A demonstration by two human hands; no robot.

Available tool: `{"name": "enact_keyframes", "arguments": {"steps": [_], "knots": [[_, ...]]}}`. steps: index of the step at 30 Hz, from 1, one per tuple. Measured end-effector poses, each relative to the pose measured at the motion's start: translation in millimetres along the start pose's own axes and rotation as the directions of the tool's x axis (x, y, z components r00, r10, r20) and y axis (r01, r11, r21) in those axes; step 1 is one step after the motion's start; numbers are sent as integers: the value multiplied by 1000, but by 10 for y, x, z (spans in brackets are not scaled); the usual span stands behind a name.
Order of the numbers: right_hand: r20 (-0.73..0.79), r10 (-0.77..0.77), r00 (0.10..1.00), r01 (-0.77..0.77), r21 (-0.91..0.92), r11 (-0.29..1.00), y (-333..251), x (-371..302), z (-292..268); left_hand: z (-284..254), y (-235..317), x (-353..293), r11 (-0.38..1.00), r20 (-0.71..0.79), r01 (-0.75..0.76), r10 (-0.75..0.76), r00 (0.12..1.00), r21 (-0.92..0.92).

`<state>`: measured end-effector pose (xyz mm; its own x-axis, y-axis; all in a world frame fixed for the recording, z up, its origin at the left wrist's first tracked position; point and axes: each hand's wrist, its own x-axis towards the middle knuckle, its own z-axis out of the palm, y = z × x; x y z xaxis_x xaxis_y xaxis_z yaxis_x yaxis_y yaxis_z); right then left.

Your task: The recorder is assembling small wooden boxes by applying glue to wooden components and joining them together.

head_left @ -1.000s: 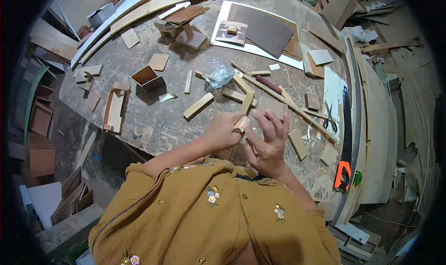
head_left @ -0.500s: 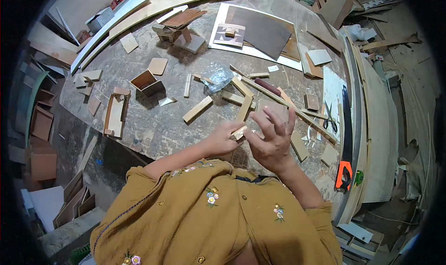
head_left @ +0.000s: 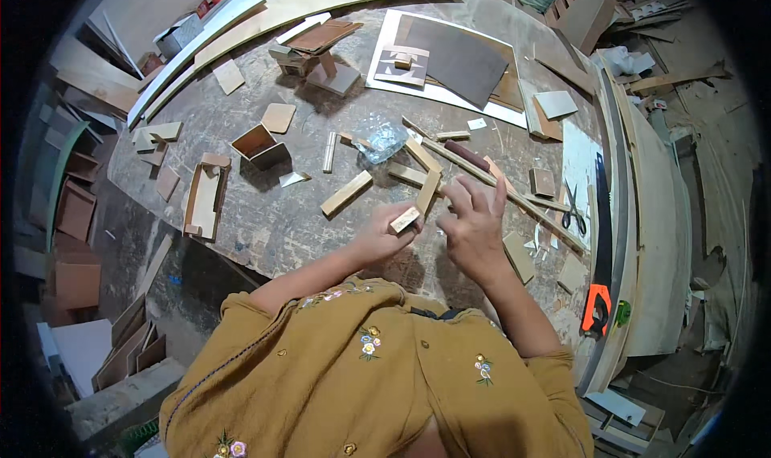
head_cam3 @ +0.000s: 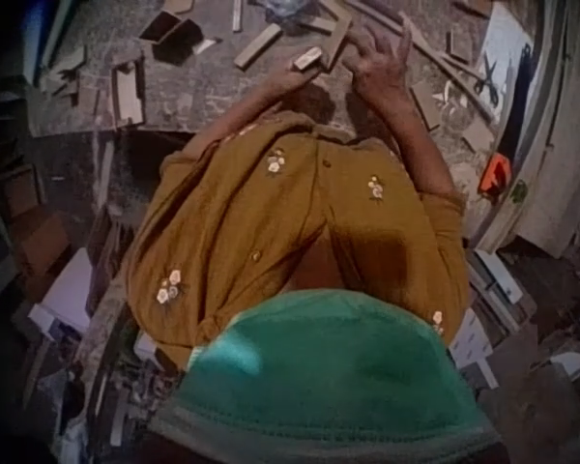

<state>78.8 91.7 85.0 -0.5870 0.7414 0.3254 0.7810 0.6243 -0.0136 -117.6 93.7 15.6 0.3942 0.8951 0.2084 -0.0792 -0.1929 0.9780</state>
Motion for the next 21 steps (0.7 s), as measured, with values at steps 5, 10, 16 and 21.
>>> {"name": "enact_keyframes", "arguments": {"steps": [5, 10, 16, 21], "knots": [[-31, 199, 979, -180, 306, 935, 113, -42, 224, -74, 60, 27, 996, 14, -51, 50, 999, 72], [29, 290, 957, -269, 468, 842, 171, -86, 403, -58, -167, -27, 994, -60, 5, 2, 998, 106], [125, 299, 946, -319, 518, 794, 196, -102, 517, -42, -297, -54, 998, -271, 62, -52, 961, 29], [-36, 267, 963, -189, 613, 767, 362, 435, 561, -150, -230, -54, 974, -312, 163, -205, 928, -157]]}}
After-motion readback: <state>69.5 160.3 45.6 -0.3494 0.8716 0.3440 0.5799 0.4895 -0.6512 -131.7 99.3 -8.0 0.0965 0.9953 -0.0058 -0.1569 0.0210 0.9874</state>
